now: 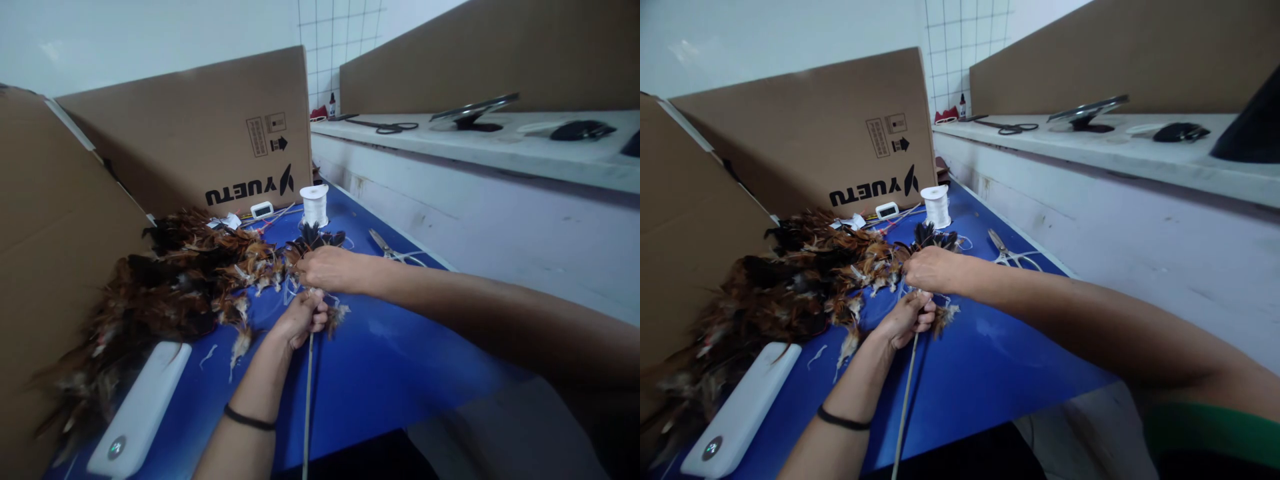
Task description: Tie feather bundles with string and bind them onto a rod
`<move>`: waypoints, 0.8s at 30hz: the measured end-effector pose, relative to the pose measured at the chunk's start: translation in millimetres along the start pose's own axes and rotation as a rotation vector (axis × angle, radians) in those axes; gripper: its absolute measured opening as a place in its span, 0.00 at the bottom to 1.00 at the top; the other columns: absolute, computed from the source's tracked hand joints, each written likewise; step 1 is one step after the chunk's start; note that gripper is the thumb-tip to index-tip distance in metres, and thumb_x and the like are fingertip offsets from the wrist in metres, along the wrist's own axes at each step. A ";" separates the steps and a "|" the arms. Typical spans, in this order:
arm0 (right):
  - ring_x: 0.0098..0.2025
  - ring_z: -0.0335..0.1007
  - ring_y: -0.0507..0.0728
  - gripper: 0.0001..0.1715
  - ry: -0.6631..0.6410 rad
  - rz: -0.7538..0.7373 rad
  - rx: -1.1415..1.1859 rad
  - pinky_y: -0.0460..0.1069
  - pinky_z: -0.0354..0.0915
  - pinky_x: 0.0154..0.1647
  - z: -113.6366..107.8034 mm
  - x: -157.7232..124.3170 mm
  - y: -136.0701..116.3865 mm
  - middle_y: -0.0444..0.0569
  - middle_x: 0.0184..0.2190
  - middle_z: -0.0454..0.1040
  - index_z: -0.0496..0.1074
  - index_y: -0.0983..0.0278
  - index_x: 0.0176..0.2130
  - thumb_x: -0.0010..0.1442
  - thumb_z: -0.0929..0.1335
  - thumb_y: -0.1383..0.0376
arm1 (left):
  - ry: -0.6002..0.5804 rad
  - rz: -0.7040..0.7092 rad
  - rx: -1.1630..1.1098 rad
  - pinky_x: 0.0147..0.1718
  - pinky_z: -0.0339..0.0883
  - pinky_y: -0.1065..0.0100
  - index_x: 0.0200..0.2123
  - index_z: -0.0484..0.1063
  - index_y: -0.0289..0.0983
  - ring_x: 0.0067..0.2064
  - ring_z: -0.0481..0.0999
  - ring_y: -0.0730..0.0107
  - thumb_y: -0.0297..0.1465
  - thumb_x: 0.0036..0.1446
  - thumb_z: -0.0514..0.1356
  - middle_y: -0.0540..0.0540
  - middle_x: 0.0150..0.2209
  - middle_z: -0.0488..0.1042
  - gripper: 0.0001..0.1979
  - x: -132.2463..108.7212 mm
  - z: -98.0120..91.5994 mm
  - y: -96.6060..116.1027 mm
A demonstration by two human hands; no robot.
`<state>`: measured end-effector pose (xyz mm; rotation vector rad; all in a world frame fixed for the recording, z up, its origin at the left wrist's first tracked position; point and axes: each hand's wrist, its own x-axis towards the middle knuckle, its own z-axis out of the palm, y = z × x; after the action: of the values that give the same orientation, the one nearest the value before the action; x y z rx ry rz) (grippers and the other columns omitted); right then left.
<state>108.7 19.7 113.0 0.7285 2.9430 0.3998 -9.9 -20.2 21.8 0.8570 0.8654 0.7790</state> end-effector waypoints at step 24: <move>0.23 0.63 0.50 0.17 0.450 0.914 0.724 0.45 0.53 0.24 54.9 -31.6 -51.7 0.42 0.22 0.69 0.66 0.62 0.28 0.54 0.63 0.51 | -0.010 0.031 0.050 0.13 0.35 0.79 0.25 0.56 0.36 0.15 0.45 0.87 0.43 0.50 0.57 0.57 0.19 0.51 0.17 2.8 0.1 -1.8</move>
<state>121.4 -26.6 46.7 2.3355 2.8876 -0.6002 -8.2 -18.7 19.4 0.9197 0.8672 0.7826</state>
